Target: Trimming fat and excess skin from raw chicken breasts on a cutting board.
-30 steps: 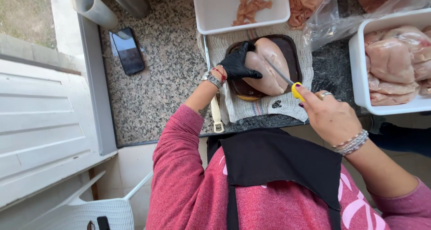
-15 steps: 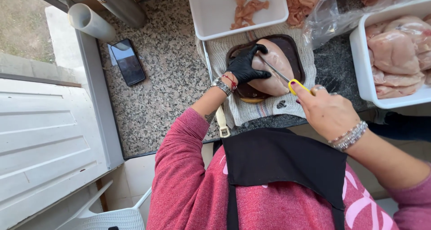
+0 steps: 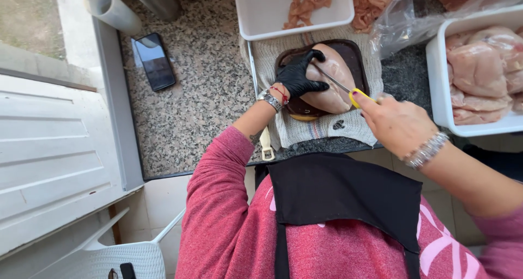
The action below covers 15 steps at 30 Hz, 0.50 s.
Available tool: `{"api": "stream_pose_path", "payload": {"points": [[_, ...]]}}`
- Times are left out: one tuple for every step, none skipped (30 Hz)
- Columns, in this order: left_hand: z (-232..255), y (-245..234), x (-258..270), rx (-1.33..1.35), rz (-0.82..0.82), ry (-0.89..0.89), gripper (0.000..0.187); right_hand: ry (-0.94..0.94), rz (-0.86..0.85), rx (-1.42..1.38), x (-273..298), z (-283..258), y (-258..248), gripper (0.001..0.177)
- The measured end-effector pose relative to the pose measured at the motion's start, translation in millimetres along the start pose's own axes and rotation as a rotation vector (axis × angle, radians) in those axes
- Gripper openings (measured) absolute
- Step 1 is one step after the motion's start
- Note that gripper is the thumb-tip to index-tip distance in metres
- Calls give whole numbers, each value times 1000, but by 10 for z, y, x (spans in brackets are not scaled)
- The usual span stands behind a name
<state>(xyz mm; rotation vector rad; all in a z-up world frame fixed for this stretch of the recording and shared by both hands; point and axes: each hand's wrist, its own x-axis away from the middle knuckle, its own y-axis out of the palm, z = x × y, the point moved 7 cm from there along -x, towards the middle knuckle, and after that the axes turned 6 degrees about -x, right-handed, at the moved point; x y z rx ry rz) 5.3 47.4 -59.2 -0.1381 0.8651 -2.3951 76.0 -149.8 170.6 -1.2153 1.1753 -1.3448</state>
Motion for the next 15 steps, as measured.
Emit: {"api": "stream_pose_path", "payload": {"points": [[5, -26, -1, -6, 8, -2, 74, -7, 7, 0, 29, 0, -22, 42], [20, -18, -7, -19, -2, -5, 76, -12, 8, 33, 68, 15, -44, 42], [32, -3, -15, -31, -11, -9, 78, -17, 9, 66, 109, 34, -59, 42], [11, -15, -21, -28, -10, -12, 78, -20, 5, 67, 51, 35, -30, 42], [10, -39, -30, -30, 17, 18, 78, -31, -10, 28, -7, 35, 14, 41], [18, -36, -27, -29, 36, 51, 78, -34, -30, -14, -39, 30, 65, 40], [38, 9, -21, -23, 28, 50, 78, -29, -37, -16, 24, 50, 72, 40], [20, 11, -31, -52, 12, 26, 79, -37, -42, -10, 34, 70, 71, 41], [5, 5, -40, -80, -4, 1, 80, -45, -46, -4, 42, 87, 63, 42], [23, -11, -30, -85, 3, 3, 80, -49, -39, -2, 75, 73, 16, 42], [41, -23, -21, -61, 4, 1, 79, -16, -68, -7, 110, 88, -6, 40], [65, -18, 1, -35, 6, -4, 79, 15, -101, -11, 159, 106, -25, 37], [78, -98, -35, -38, 14, -4, 79, 9, -96, -9, 84, 157, 123, 37], [51, -39, -35, -24, -105, -87, 79, 23, -153, -6, 71, 206, 323, 39], [24, 23, -24, -11, -224, -170, 79, 38, -211, -4, 60, 260, 526, 41]]}}
